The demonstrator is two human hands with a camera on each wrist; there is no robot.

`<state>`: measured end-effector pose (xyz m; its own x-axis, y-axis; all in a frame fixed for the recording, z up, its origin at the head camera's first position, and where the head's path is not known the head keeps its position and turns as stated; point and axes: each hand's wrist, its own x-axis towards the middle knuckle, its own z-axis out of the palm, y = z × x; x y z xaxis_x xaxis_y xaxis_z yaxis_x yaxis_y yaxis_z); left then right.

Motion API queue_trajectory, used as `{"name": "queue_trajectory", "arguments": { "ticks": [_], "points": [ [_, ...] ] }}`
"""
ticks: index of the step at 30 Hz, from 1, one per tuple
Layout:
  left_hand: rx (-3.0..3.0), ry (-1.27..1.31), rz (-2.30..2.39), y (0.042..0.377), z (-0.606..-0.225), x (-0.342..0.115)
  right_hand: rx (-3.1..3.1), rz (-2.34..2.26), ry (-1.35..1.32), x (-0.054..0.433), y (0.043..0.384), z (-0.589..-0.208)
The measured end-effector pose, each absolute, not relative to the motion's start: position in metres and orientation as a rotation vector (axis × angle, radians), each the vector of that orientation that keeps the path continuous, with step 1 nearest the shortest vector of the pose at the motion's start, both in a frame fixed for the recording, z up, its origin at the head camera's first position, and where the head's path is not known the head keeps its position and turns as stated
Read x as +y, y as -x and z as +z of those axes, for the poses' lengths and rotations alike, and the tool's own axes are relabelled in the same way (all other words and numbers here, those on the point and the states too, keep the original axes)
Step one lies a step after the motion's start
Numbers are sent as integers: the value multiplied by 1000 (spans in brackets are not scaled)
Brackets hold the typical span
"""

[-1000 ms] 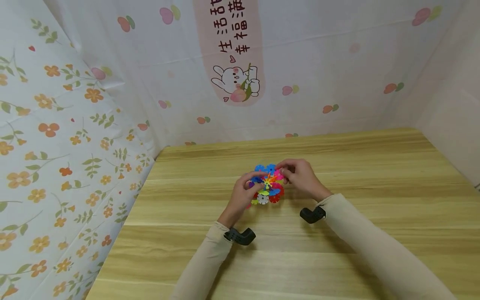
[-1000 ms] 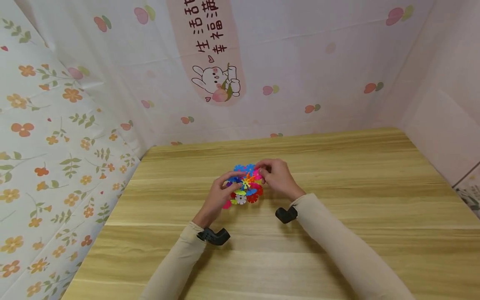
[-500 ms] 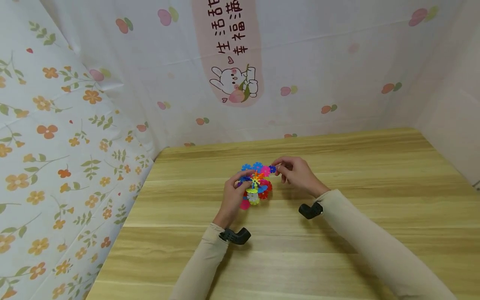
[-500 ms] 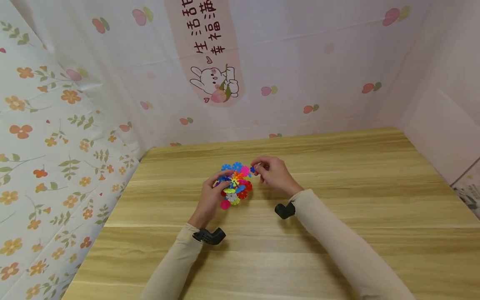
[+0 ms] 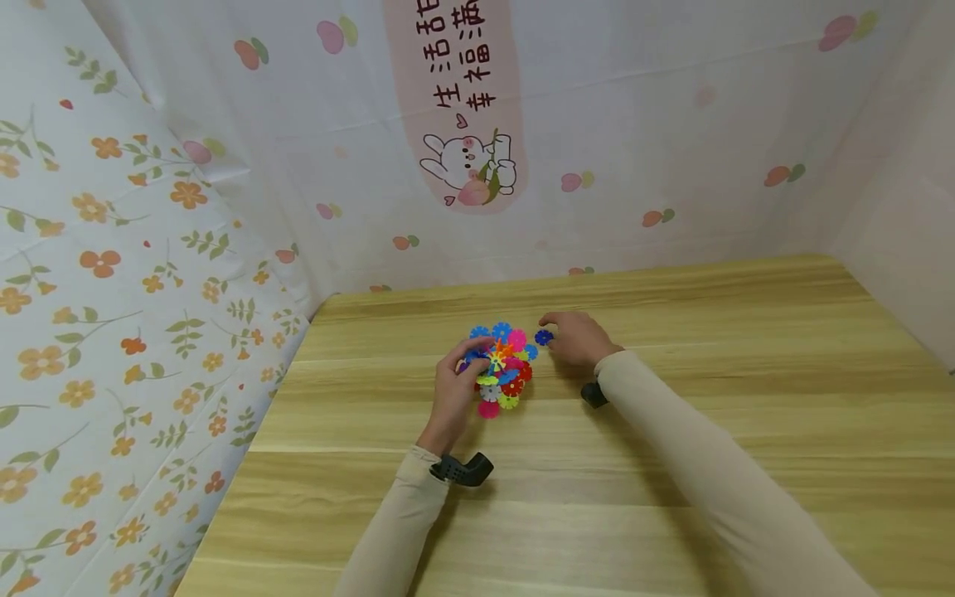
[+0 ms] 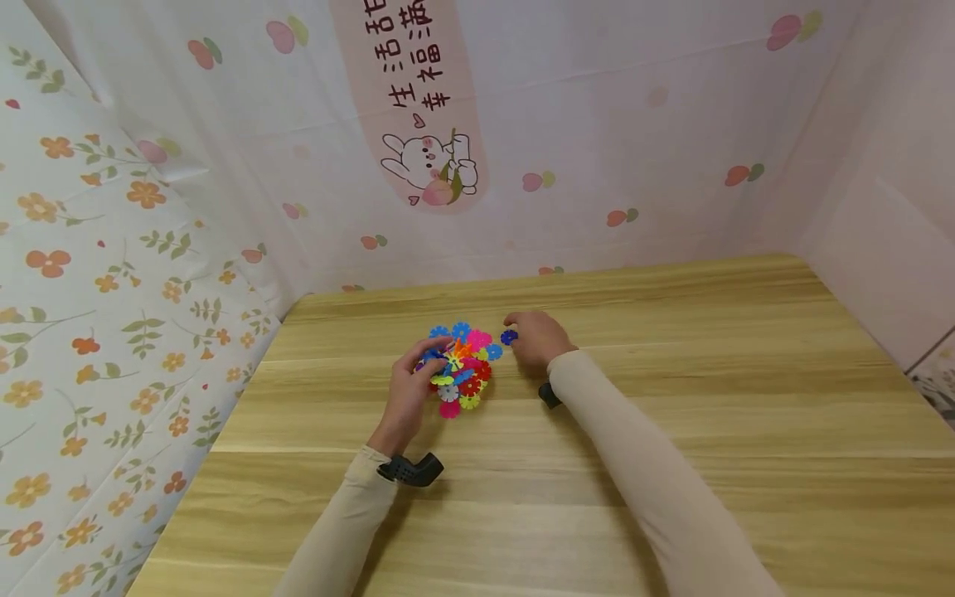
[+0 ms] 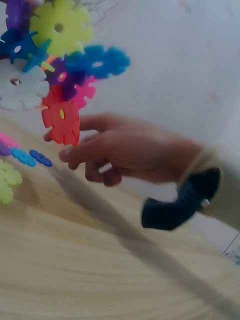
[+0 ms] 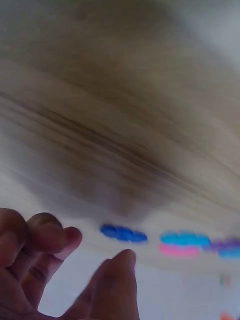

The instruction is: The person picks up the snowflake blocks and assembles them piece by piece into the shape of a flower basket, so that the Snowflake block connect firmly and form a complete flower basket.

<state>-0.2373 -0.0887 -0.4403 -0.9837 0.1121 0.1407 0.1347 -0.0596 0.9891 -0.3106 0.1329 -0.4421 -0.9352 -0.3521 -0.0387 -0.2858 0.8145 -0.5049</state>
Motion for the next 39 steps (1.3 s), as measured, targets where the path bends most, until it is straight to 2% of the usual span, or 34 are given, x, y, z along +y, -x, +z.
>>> {"name": "queue_trajectory", "arguments": {
  "ticks": [7,13,32,39],
  "points": [
    [-2191,288,-2221,225,-426,-84,2924,-530,439,123,315,-445],
    [-2156,297,-2262,233,-442,-83,2900,-567,483,128,314,-446],
    [-2088,266,-2258,238,-451,-67,2643,-996,623,171,272,-441],
    [-2106,281,-2207,230,-439,-62,2543,-1391,527,166,255,-432]
  ]
}}
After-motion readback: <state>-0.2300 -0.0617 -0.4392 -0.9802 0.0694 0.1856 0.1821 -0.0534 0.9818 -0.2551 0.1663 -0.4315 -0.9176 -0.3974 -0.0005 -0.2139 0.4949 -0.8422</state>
